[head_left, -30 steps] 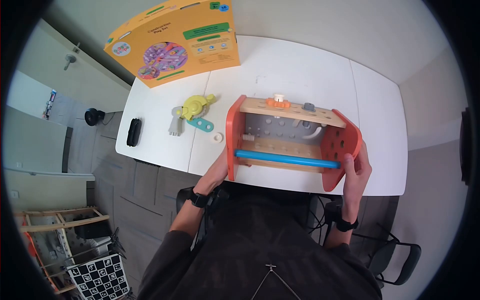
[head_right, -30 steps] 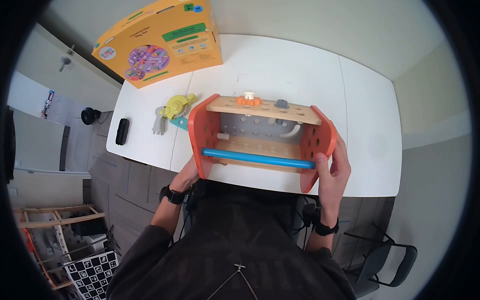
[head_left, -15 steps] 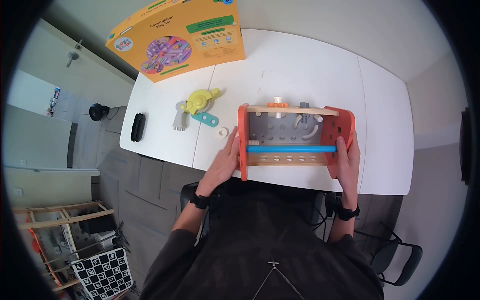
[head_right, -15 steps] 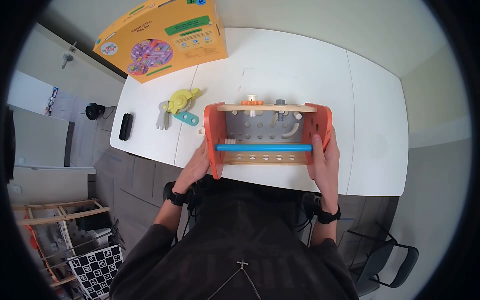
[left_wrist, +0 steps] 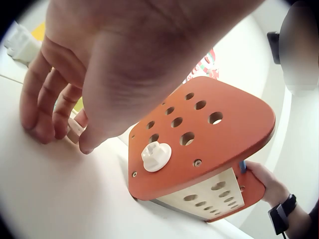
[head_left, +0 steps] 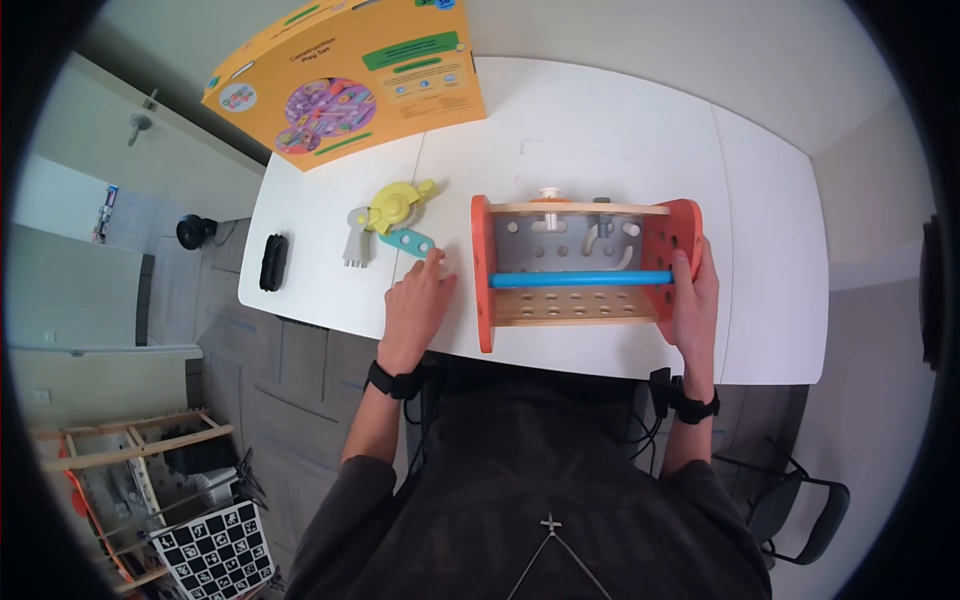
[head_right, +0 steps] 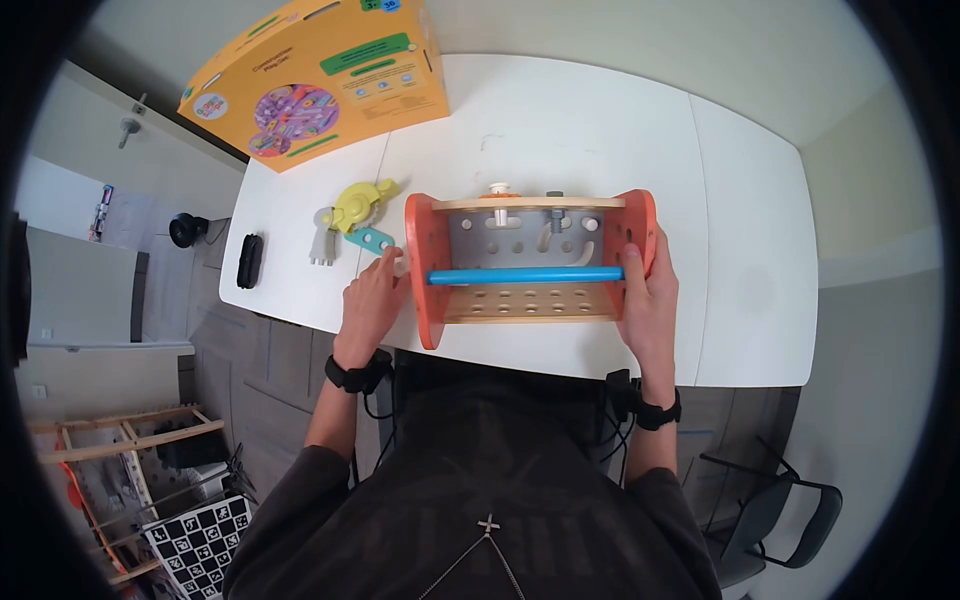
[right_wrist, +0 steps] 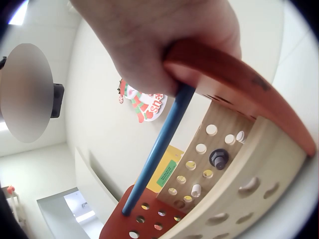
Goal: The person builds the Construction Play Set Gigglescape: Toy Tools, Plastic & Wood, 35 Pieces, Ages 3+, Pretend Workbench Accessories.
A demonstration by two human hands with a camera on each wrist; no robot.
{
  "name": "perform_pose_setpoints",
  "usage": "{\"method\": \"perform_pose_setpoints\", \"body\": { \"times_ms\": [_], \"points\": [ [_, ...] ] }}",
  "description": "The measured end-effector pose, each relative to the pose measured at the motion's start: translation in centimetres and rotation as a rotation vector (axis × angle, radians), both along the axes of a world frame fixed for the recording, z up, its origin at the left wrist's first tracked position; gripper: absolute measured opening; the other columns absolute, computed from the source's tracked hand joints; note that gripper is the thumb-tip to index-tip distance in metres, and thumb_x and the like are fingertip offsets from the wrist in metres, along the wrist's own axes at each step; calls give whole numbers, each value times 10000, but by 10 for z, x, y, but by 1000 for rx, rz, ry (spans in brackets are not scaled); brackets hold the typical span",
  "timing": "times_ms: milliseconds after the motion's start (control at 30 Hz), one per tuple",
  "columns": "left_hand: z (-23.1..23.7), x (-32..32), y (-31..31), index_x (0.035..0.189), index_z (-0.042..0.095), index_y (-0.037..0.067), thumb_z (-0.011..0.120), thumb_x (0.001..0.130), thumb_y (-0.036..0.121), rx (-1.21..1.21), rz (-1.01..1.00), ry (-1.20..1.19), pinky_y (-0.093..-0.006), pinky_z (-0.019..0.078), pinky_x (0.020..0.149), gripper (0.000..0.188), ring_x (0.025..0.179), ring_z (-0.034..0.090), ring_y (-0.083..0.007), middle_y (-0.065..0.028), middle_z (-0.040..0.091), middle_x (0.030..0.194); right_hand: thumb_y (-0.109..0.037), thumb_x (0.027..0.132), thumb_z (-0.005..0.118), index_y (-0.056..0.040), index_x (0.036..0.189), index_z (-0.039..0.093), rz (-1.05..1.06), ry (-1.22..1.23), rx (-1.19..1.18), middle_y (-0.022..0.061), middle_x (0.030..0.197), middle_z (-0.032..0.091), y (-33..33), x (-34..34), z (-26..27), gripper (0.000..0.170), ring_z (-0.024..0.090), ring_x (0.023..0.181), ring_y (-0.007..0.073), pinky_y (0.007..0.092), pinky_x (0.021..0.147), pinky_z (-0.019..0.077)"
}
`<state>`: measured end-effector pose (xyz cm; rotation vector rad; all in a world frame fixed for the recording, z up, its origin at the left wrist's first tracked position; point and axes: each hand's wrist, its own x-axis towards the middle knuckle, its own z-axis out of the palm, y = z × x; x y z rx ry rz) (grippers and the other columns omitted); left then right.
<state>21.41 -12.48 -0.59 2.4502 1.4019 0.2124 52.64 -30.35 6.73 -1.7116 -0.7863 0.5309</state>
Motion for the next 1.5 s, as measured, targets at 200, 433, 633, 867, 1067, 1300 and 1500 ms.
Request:
{"method": "perform_pose_setpoints", "body": {
  "times_ms": [200,433,633,867,1067,1300,1500],
  "points": [
    [57,11,-6,1286,544,49,671,1024,259,-33,148,-248,-436,564,668,359,825,754,-338,-150,762,979,-221,1118,502,-5,1413,552,-9,-36,-4,36,995,605,2,0,-2,369,529,880,123,298,818,476],
    [97,40,-33,1317,632,58,766,921,50,179,-234,-719,-454,438,1128,417,1303,592,-340,-115,696,1299,-229,1116,500,3,1413,552,21,-30,-61,47,1028,627,15,11,3,380,537,889,122,298,829,482],
    [88,71,-29,1309,651,106,780,925,154,205,-429,-579,-623,258,1223,407,1361,529,-295,-52,676,1303,-235,1117,495,4,1432,541,105,-17,-98,59,1062,643,23,20,8,398,558,918,130,301,854,490],
    [87,76,-28,1259,686,114,805,906,181,29,-390,-686,-580,294,1228,378,1276,564,-292,-49,694,1240,-104,1071,565,-5,1399,574,-209,-801,92,126,1146,686,33,-3,19,343,655,1047,183,314,937,512],
    [82,77,-18,1232,703,120,846,856,193,-10,-397,-653,-562,326,1212,409,1188,580,-294,-19,715,1283,-92,1064,572,18,1244,660,363,-261,-48,124,1067,710,20,-49,47,228,687,984,208,336,884,527],
    [80,76,-16,1179,740,91,890,784,129,92,-483,-665,-404,470,1043,424,1197,551,-293,-32,720,1338,-246,1137,454,18,1122,639,577,48,-204,67,931,655,55,-55,8,323,606,879,148,297,829,480],
    [78,72,-14,1292,672,106,901,781,174,83,-508,-615,-484,381,1156,564,1388,453,-359,-97,547,1536,-283,1146,448,12,1129,601,666,156,-190,28,917,589,59,-49,-8,333,550,862,133,293,854,474]
  ]
}}
